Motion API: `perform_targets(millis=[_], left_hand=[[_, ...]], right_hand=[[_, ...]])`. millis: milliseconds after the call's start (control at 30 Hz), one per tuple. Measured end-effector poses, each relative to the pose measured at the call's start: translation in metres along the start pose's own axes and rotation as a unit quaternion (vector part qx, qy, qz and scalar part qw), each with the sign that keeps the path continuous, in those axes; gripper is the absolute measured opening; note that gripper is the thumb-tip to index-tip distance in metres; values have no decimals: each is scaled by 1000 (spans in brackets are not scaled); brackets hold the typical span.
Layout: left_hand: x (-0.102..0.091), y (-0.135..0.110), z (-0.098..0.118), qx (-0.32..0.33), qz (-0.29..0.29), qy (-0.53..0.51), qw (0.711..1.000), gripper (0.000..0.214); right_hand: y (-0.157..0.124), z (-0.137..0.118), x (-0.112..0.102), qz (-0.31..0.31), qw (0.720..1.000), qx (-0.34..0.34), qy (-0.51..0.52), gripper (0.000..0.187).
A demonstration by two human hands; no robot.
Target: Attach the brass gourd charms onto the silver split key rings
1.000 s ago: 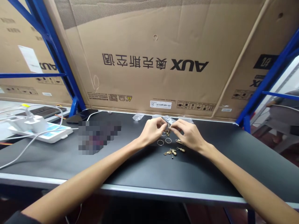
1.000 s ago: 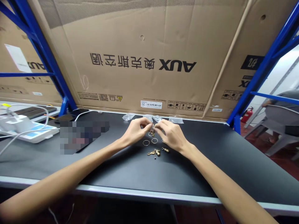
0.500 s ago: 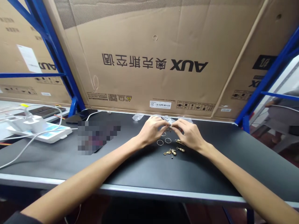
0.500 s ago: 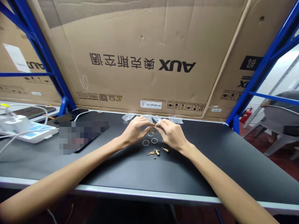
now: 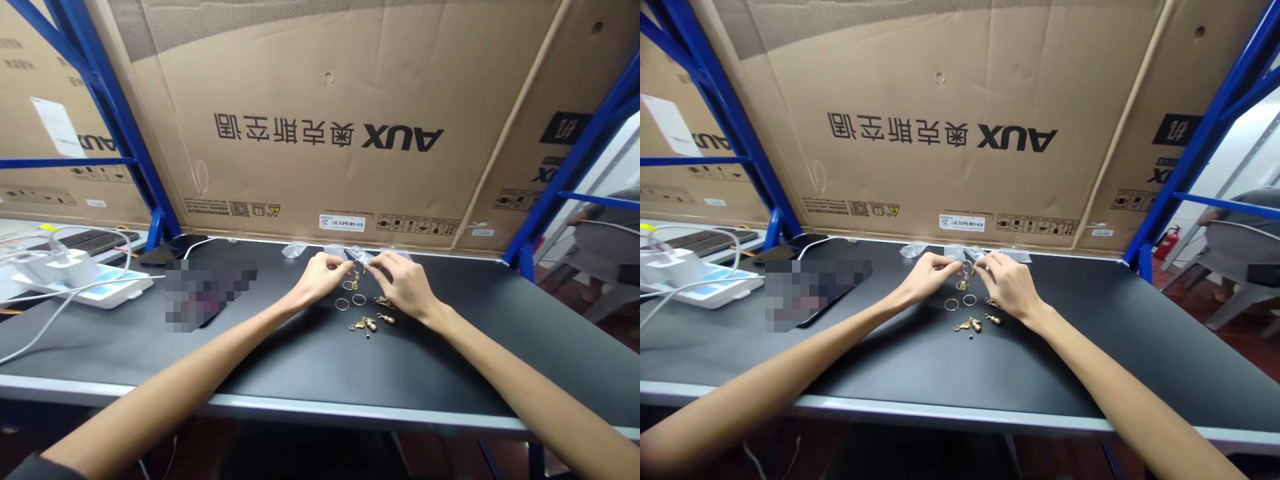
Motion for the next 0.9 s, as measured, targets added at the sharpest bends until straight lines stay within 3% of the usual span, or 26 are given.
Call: perform_targets(millis=[167,300,467,633,767,900], left_hand=[[11,-1,-6,93,-66,149,982,28],[26,-3,-16,105,-152,248,951,23],[26,1,-19,78,-194,307,928,18],[18,-2,-15,47,-219,353,908,18],[11,-6,-16,-13,-192,278,941,7],[10,-3,-6,-9,-99,132,986,9]], right_hand=[[3,32,12,-52,992,112,8,19],[1,48,22,-112,981,145,-60,23],[2,43,17,-97,981,148,-86,25],[0,24,24,-128,984,117,-48,25],[-2,15,25,-133,985,109,-7,26],[-3,10,26,-145,982,109,46,27]])
Point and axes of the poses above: each hand's wrist, its own y-axis towards the middle knuckle, its own x-axis out of the palm, z = x × y, the point moved 8 cm from there along y, towards the middle knuckle, and after that the axes turned 8 degrees about x, right-handed, at the moved point
